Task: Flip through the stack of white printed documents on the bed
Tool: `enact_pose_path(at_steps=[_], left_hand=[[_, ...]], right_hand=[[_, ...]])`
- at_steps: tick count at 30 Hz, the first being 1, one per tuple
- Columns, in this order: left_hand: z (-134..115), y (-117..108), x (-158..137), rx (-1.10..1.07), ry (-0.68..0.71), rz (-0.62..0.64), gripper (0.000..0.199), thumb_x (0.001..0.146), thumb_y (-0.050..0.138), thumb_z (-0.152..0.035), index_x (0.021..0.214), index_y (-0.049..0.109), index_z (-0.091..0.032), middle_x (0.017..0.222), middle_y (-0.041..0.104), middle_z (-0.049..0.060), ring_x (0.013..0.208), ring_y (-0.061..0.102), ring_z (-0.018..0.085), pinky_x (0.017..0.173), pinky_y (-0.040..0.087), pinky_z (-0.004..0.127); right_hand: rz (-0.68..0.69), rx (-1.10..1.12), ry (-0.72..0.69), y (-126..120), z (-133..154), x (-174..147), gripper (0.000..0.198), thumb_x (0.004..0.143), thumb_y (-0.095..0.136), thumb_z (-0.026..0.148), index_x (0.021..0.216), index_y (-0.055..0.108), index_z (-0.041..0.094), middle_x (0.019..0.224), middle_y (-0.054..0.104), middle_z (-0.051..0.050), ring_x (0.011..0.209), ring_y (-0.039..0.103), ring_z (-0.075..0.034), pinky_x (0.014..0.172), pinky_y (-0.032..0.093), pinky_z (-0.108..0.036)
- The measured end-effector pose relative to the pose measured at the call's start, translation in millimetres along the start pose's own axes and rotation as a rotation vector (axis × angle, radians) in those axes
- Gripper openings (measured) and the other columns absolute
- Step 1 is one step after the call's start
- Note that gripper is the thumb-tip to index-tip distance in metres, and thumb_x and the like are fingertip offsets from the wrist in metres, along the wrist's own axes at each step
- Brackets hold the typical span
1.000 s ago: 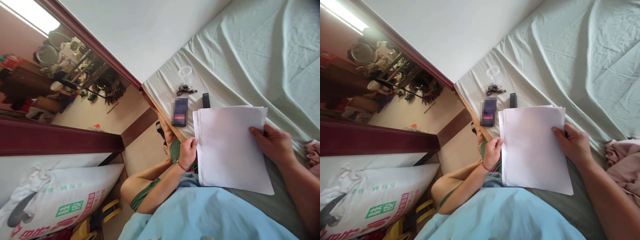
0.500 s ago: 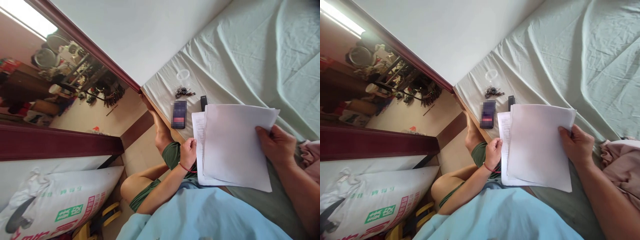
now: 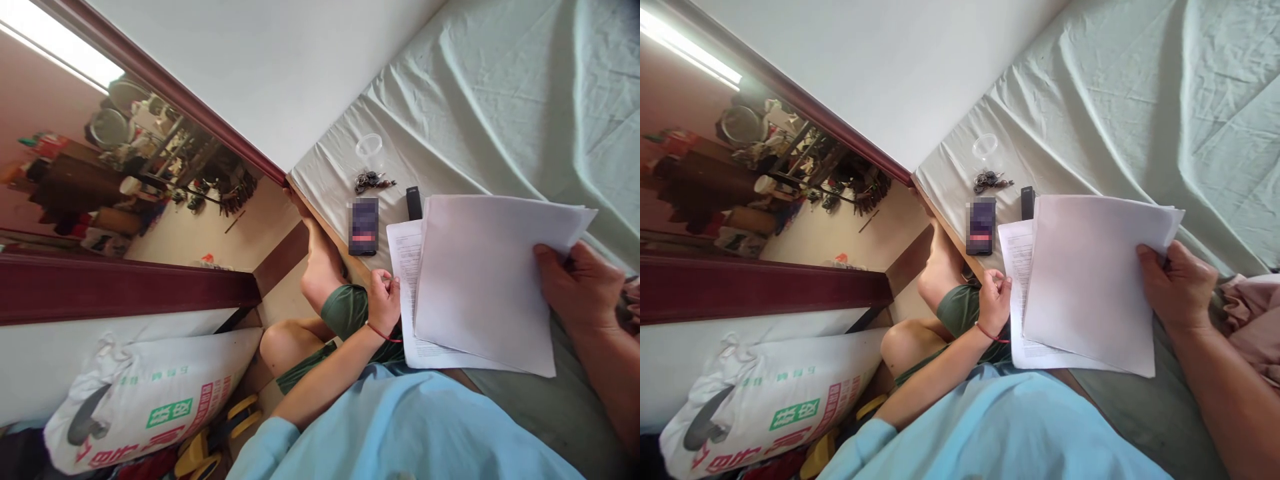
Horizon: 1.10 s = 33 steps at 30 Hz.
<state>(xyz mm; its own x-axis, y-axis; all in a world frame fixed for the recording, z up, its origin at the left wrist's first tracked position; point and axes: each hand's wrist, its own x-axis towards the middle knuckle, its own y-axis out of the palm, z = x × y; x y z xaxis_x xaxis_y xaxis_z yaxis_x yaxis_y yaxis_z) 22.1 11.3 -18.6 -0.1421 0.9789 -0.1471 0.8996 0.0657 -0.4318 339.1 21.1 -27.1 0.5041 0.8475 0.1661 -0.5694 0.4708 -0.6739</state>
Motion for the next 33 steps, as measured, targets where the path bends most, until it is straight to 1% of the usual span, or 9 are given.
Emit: enact_pose_path(at_steps=[8,13,17,20,23,25,27,30,33], left_hand=[[0,-1,1,0.036,0.02,0.019,0.012,0.098,0.057,-0.024,0.094,0.046,-0.023,0.066,0.053,-0.006,0.06,0.058,0.014,0.064,0.042,0.026],[-5,-4,-2,0.082,0.036,0.04,0.01,0.099,0.057,-0.029,0.092,0.054,-0.022,0.072,0.064,-0.001,0.067,0.063,0.016,0.066,0.043,0.027],[-6,-2,-3,0.042,0.039,0.071,0.01,0.098,0.058,-0.03,0.093,0.058,-0.021,0.078,0.07,0.002,0.071,0.068,0.017,0.067,0.046,0.027],[-5,-2,-3,-0.001,0.038,0.069,0.01,0.098,0.058,-0.03,0.097,0.059,-0.021,0.076,0.069,0.002,0.068,0.066,0.017,0.066,0.047,0.027],[-6,-3,-5,-0.021,0.06,0.064,0.015,0.099,0.058,-0.031,0.109,0.057,-0.021,0.07,0.064,-0.002,0.063,0.061,0.016,0.066,0.046,0.028],[-6,-4,-5,-0.042,0.059,0.062,0.021,0.099,0.058,-0.033,0.115,0.053,-0.021,0.069,0.062,-0.003,0.063,0.06,0.016,0.068,0.047,0.028],[-6,-6,-6,-0.061,0.049,0.056,0.026,0.098,0.06,-0.035,0.118,0.05,-0.021,0.07,0.062,-0.004,0.064,0.06,0.016,0.068,0.047,0.028],[-5,-7,-5,-0.095,0.042,0.037,0.03,0.098,0.061,-0.038,0.119,0.048,-0.022,0.071,0.063,-0.004,0.064,0.061,0.016,0.068,0.047,0.028],[-3,-7,-5,-0.078,0.042,0.016,0.028,0.097,0.06,-0.035,0.118,0.049,-0.022,0.072,0.065,-0.004,0.063,0.062,0.016,0.067,0.047,0.028]], right_hand=[[0.006,0.007,-0.016,1,-4,0,0.032,0.084,0.061,0.049,0.071,0.051,0.022,0.055,0.04,0.003,0.052,0.036,-0.012,0.056,0.029,-0.03],[0.022,-0.004,0.002,-1,0,1,0.034,0.083,0.061,0.051,0.069,0.051,0.022,0.055,0.041,0.003,0.053,0.037,-0.013,0.055,0.03,-0.031],[0.034,-0.012,0.043,-3,6,0,0.034,0.083,0.059,0.053,0.069,0.053,0.022,0.055,0.044,0.002,0.053,0.039,-0.014,0.054,0.03,-0.031],[0.042,-0.005,0.059,-4,8,-1,0.033,0.082,0.059,0.053,0.072,0.057,0.021,0.056,0.047,0.001,0.054,0.042,-0.014,0.054,0.031,-0.031],[0.05,0.031,0.09,-5,7,-3,0.031,0.082,0.063,0.051,0.077,0.063,0.021,0.056,0.048,0.002,0.055,0.043,-0.014,0.054,0.031,-0.03],[0.071,0.125,0.148,-5,7,-4,0.028,0.082,0.068,0.049,0.082,0.068,0.02,0.06,0.053,0.002,0.056,0.044,-0.013,0.053,0.032,-0.029],[0.066,0.358,0.233,-6,10,-4,0.027,0.079,0.076,0.044,0.09,0.074,0.02,0.072,0.064,0.001,0.061,0.05,-0.013,0.056,0.037,-0.027],[-0.036,0.739,0.366,-8,20,0,0.035,0.065,0.088,0.034,0.096,0.08,0.019,0.09,0.074,-0.003,0.071,0.059,-0.012,0.066,0.048,-0.026],[-0.108,0.827,0.439,-11,29,5,0.038,0.057,0.091,0.028,0.092,0.082,0.018,0.091,0.077,-0.003,0.07,0.062,-0.013,0.068,0.054,-0.027]])
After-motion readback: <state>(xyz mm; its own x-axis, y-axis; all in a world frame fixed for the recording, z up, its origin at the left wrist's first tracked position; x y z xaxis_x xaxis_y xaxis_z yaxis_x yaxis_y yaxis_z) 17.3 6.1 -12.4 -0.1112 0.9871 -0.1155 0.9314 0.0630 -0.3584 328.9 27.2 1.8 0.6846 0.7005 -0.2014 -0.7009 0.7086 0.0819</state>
